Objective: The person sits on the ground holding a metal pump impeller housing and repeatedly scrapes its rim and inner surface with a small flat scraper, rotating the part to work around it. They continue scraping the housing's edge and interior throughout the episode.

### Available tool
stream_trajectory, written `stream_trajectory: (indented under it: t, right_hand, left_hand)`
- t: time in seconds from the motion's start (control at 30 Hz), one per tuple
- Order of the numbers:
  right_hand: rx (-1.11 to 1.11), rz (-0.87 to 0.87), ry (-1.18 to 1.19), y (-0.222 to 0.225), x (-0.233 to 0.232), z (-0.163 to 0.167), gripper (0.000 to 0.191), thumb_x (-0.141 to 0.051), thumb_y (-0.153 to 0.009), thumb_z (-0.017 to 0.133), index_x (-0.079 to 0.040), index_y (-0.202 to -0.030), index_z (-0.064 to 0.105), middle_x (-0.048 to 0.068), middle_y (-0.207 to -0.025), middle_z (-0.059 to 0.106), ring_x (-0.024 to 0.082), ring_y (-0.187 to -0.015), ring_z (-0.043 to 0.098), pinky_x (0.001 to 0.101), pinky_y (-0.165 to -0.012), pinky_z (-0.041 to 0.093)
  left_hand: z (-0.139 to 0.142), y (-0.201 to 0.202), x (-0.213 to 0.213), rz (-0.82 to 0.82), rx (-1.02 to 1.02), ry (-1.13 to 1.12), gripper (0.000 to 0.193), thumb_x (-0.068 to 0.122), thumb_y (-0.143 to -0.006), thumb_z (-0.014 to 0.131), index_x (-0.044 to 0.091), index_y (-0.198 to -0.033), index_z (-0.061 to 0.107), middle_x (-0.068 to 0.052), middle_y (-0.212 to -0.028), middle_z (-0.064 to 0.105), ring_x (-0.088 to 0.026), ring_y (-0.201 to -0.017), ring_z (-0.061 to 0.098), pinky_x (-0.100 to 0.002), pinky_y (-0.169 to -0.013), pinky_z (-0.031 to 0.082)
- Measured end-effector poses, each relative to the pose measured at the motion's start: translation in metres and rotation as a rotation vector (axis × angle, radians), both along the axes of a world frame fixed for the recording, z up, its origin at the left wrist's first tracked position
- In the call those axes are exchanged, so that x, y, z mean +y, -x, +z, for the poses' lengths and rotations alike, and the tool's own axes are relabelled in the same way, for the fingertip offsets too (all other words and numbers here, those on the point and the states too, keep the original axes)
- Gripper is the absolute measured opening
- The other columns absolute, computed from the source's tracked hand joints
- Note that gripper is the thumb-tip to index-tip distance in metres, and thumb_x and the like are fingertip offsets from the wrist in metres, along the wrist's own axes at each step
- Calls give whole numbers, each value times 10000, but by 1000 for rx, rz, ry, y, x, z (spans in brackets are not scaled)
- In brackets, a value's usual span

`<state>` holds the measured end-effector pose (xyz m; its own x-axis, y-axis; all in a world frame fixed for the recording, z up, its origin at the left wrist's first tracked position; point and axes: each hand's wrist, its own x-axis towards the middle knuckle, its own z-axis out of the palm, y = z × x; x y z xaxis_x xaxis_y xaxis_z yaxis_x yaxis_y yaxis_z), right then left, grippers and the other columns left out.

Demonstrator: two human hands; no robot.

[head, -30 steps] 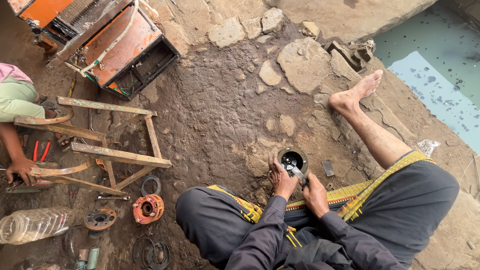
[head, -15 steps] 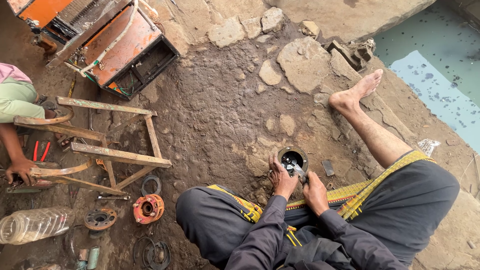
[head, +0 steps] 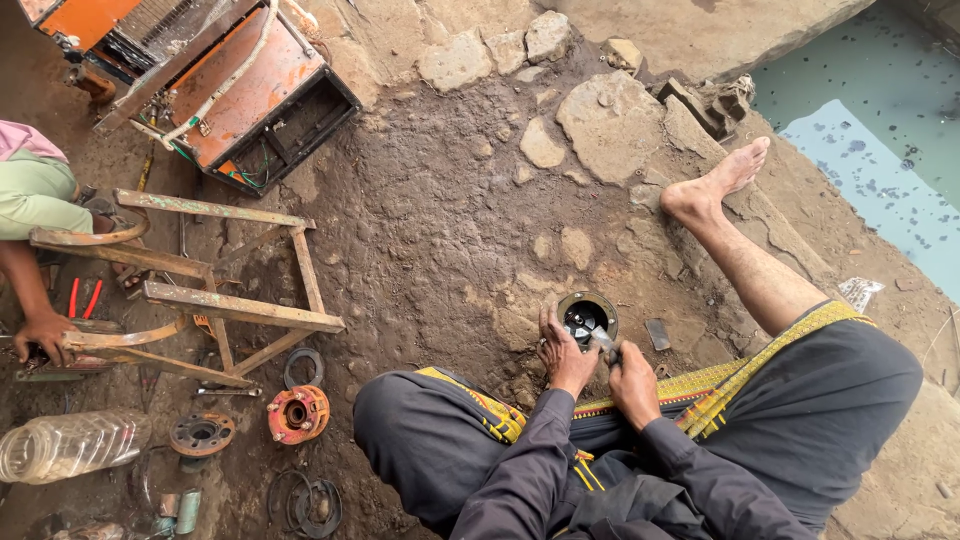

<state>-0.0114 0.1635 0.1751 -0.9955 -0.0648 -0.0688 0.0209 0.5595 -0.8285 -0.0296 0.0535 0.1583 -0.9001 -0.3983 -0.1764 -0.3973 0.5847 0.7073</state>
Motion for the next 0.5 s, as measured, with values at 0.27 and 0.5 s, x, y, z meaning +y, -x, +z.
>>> stream_trajectory:
  t: [0.27,0.5]
  right_hand:
    - [26,-3,-35,0,1,0,100,-38,-879,552,-20,-965,505,207,-949,580,460,-904,594,516,-759,477]
    - [99,89,-74,-14,2,-1,150,-26,-844,557,-31,-987,510,200,-969,570,460,-899,596,524,-734,469]
  left_hand:
    - [-1,0,0,-6,12,-1,1161,351,-780,846,159,-1593,40,-239,-1651,159,-408,-1530,219,-663,-1153,213]
    - [-2,0,-2,8,63,0,1109,415,-799,818,156,-1589,83,-239,-1642,184,-419,-1517,237,-661,-1152,212]
